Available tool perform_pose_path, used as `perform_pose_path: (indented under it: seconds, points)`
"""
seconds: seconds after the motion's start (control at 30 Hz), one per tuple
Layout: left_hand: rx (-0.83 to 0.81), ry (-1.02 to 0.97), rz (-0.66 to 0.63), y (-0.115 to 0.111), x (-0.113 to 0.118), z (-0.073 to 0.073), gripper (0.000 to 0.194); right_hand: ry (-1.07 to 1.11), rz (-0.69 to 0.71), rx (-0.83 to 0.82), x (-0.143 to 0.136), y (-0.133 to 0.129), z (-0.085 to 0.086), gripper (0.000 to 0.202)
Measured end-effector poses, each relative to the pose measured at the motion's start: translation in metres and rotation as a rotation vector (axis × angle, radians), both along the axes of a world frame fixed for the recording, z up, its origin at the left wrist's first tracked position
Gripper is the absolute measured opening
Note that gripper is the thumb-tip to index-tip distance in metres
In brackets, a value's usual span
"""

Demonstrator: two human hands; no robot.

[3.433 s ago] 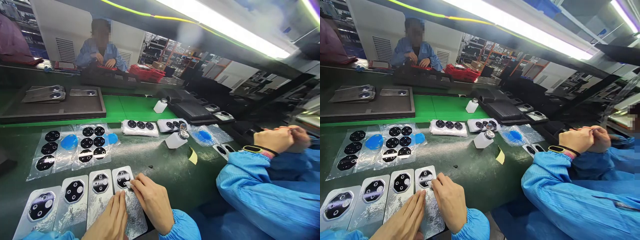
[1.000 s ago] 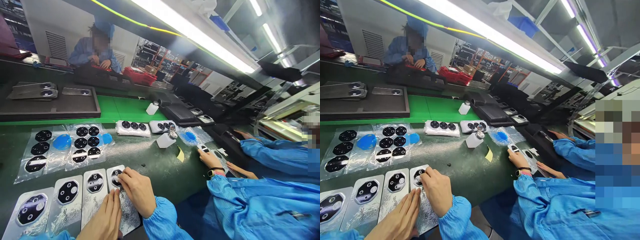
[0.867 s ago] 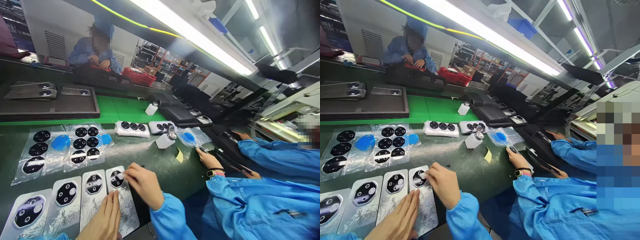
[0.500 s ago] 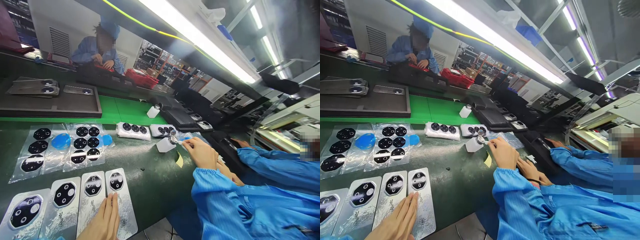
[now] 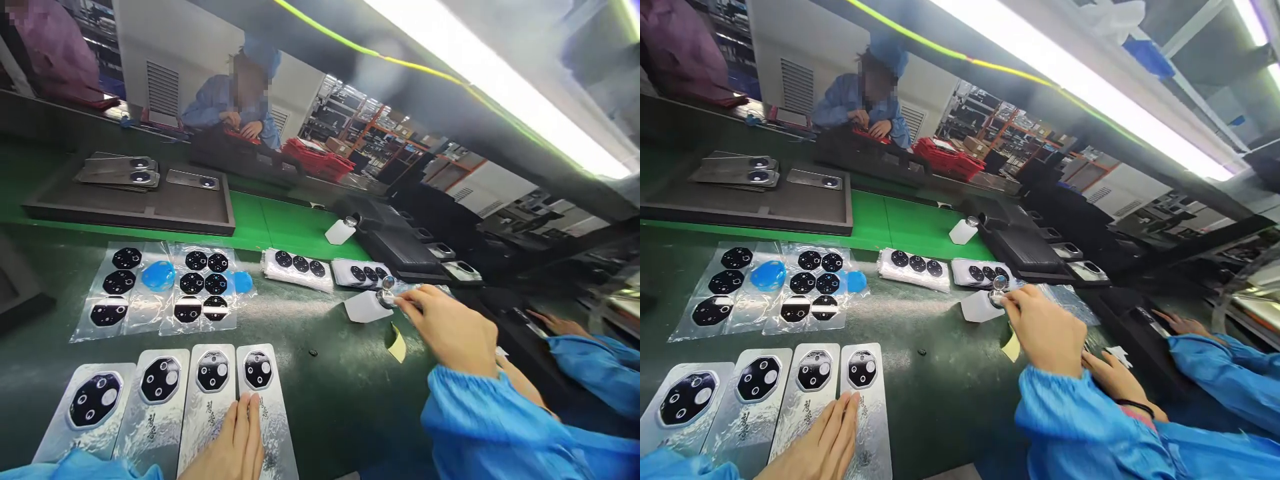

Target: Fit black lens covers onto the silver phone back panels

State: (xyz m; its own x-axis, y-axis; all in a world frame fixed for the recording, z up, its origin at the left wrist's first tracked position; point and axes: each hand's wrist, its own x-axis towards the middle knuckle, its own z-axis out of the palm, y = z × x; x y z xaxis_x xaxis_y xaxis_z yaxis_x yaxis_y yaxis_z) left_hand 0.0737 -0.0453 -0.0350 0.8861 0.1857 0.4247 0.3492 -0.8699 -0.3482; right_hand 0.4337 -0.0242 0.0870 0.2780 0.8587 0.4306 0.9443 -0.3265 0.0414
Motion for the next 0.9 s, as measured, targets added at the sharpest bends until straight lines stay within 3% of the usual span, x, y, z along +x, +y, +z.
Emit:
perform_pose_path:
  seconds: [0.07, 0.17, 0.3, 0.43, 0.9]
  points:
    - [-0.005, -0.007, -0.006, 0.000, 0.001, -0.001, 0.044, 0.087, 0.129, -0.042, -0.040, -0.007, -0.009, 0.036]
    - [-0.025, -0.029, -0.004, 0.001, 0.001, 0.000, 0.040, 0.459, 0.462, -0.161, -0.111, -0.019, -0.035, 0.032]
    - [-0.037, -0.074, -0.001, 0.000, 0.002, 0.002, 0.037, 0.566, 0.516, -0.195, -0.170, -0.029, -0.069, 0.029]
    - [-0.065, -0.073, 0.013, 0.000, 0.003, 0.004, 0.036, 0.483, 0.493, -0.177, -0.178, -0.031, -0.079, 0.031]
    - [-0.087, -0.052, 0.004, -0.001, 0.003, 0.008, 0.036, 0.319, 0.539, -0.199, -0.177, -0.028, -0.078, 0.034]
